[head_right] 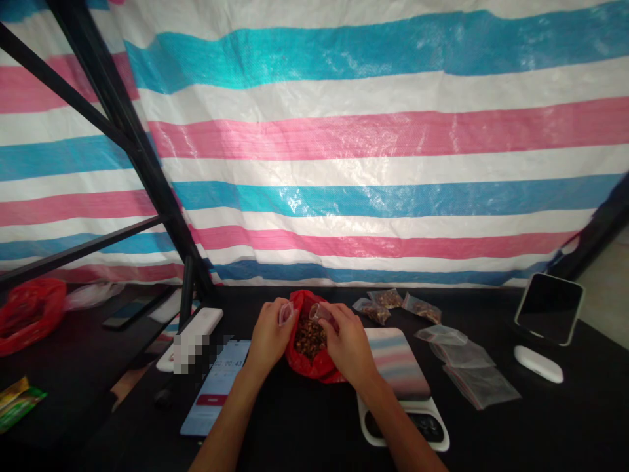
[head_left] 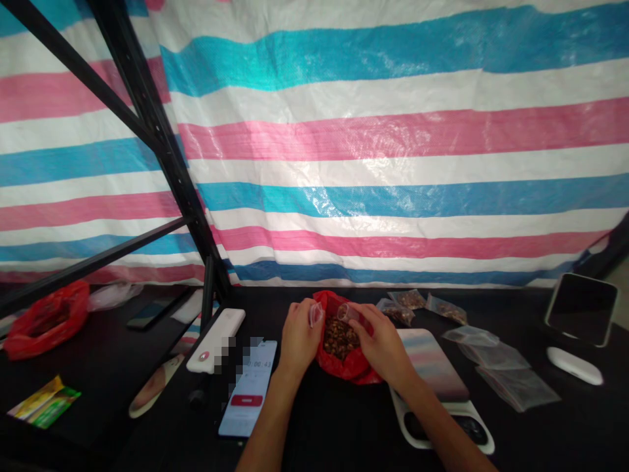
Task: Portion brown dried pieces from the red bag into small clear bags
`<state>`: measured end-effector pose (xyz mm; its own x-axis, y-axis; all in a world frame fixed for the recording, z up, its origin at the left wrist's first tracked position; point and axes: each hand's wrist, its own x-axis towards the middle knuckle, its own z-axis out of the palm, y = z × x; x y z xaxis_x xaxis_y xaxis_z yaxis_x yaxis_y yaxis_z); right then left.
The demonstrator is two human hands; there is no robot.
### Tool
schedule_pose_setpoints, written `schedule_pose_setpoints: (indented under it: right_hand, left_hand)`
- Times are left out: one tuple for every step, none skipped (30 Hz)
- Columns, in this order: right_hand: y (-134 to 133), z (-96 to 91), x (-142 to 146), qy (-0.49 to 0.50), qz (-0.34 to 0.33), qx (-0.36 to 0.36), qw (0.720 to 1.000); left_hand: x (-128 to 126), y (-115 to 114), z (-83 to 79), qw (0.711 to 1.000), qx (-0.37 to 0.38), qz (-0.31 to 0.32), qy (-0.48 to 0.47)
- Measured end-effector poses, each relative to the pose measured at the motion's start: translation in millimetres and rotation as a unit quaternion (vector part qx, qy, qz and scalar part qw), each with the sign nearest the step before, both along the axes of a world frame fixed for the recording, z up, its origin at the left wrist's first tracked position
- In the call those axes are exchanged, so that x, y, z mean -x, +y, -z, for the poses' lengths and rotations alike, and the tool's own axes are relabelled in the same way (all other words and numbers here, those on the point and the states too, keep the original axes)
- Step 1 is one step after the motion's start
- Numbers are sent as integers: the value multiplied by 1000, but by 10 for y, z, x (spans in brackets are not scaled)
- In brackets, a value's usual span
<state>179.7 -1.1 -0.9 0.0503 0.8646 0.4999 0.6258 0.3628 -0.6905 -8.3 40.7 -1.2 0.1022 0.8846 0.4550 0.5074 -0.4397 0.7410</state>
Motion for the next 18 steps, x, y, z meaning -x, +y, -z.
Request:
schedule_pose_setpoints:
  right_hand:
    - [-5, -7, 5, 9, -10, -16, 1000]
    - [-13, -13, 14, 12, -20, -29, 999]
    - [-21, -16, 25, 9, -31, -42, 999]
    - [-28, -15, 36, 0, -41, -53, 998]
    - [-34, -9, 45, -14, -49, -64, 997]
    - [-37, 0, 51, -29, -55, -75, 995]
    - [-38, 10, 52, -44, -57, -86, 994]
    - [-38, 21, 49, -59, -59, -98, 992]
    - [-39, 30, 40, -72, -59, -109, 990]
    - [-40, 36, 28, -83, -58, -120, 988]
    - [-42, 39, 13, -91, -59, -132, 985]
    - [-47, 38, -1, -99, -63, -141, 983]
    - [-53, 35, -12, -105, -71, -150, 981]
    - [-60, 31, -20, -107, -82, -156, 979]
    - [-68, 25, -22, -107, -96, -159, 977]
    - [-76, 19, -18, -105, -111, -159, 975]
    - [-84, 13, -8, -101, -124, -157, 975]
    - [-90, 8, 5, -96, -132, -155, 974]
  left_hand:
    - [-24, -21, 3, 1000, 0, 19, 16]
    - [-50, -42, 7, 999, 0, 35, 30]
    - [-77, -63, 10, 998, -1, 48, 41]
    - [-103, -81, 12, 997, -3, 58, 49]
    - [-125, -98, 12, 996, -4, 66, 54]
    - [-144, -112, 11, 996, -5, 74, 59]
    - [-159, -124, 8, 995, -6, 82, 63]
    - [-171, -133, 4, 994, -6, 91, 65]
    - [-179, -139, 1, 993, -2, 101, 64]
    - [-185, -143, -2, 992, 5, 111, 60]
    - [-190, -144, -3, 991, 15, 120, 53]
    - [-194, -143, -1, 991, 26, 127, 46]
    - [-198, -140, 2, 990, 36, 133, 38]
    - [-202, -136, 7, 989, 44, 138, 32]
    - [-207, -131, 14, 988, 49, 142, 28]
    - [-211, -126, 23, 987, 53, 147, 25]
    - [-214, -121, 31, 987, 55, 150, 21]
    - [-217, -115, 39, 987, 57, 152, 17]
